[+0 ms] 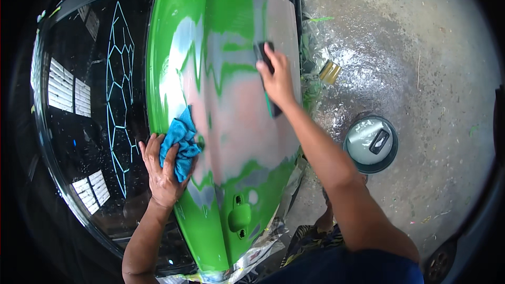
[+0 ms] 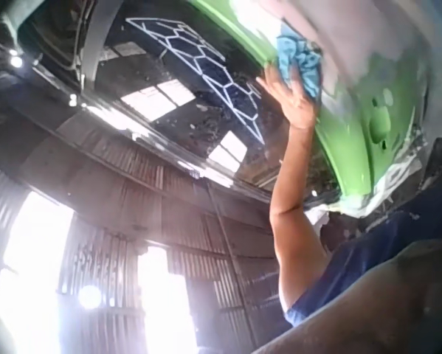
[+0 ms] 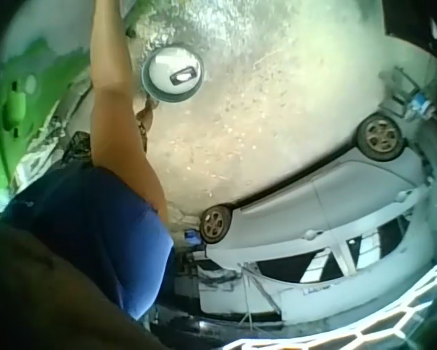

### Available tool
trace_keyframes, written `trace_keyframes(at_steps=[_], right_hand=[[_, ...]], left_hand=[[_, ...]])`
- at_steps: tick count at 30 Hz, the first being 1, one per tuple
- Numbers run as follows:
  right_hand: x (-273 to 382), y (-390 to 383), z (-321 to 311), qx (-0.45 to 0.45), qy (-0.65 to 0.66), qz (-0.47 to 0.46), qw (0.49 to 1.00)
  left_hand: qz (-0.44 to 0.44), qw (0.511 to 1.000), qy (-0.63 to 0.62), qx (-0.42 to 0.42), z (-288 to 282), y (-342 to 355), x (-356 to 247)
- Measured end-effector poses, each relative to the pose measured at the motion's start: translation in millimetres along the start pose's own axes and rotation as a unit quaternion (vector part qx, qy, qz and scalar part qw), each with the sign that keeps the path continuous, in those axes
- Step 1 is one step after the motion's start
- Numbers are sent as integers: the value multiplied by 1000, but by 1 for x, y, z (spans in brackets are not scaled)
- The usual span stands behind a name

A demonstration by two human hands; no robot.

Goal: The person sands a car door panel using a sanding block and wipes it with a cloth, repeatedly dipping the sanding block and cloth into a bucket of water.

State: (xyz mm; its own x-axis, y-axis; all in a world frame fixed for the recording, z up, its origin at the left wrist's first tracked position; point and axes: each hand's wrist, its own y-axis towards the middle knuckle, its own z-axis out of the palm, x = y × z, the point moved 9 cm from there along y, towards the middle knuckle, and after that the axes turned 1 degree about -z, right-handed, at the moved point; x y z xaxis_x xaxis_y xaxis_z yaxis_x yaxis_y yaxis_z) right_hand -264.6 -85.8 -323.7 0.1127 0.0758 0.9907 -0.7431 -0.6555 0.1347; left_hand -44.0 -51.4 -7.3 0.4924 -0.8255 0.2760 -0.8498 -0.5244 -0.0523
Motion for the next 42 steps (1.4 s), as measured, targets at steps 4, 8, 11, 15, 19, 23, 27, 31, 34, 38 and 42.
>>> trace_keyframes(at_steps=[4,8,11,15,19,23,27,31,34,38,42], right_hand=[[-4,4,1,32,9,19,999],[-21,114,-32,-28,-29,5,999],[29,-59,-14,30,25,38,998],[71,-175,-56,103,83,104,986],[76,-138,-134,116,265,303,908],[128,-103,-264,131,376,429,811],[169,-74,-358,149,361,436,811],[206,-34,-426,162,397,375,822],[232,-9,-481,130,429,357,819],[235,34,-530,152,412,318,840],[240,91,-580,180,480,292,808]], left_hand=[[-5,1000,6,2,-4,1,0],[4,1000,-6,-25,-2,18,-13],[-17,1000,6,0,-11,1,-9],[-18,1000,9,-11,-27,9,-20],[-32,999,-27,-5,-27,23,-24],[-144,979,-102,-100,-41,49,-32],[-266,859,-306,-312,-47,68,-71],[-307,549,-735,-253,33,149,-175],[-289,294,-906,-89,36,216,-312],[-207,163,-963,50,-25,276,-445],[-82,176,-978,72,-55,354,-528]])
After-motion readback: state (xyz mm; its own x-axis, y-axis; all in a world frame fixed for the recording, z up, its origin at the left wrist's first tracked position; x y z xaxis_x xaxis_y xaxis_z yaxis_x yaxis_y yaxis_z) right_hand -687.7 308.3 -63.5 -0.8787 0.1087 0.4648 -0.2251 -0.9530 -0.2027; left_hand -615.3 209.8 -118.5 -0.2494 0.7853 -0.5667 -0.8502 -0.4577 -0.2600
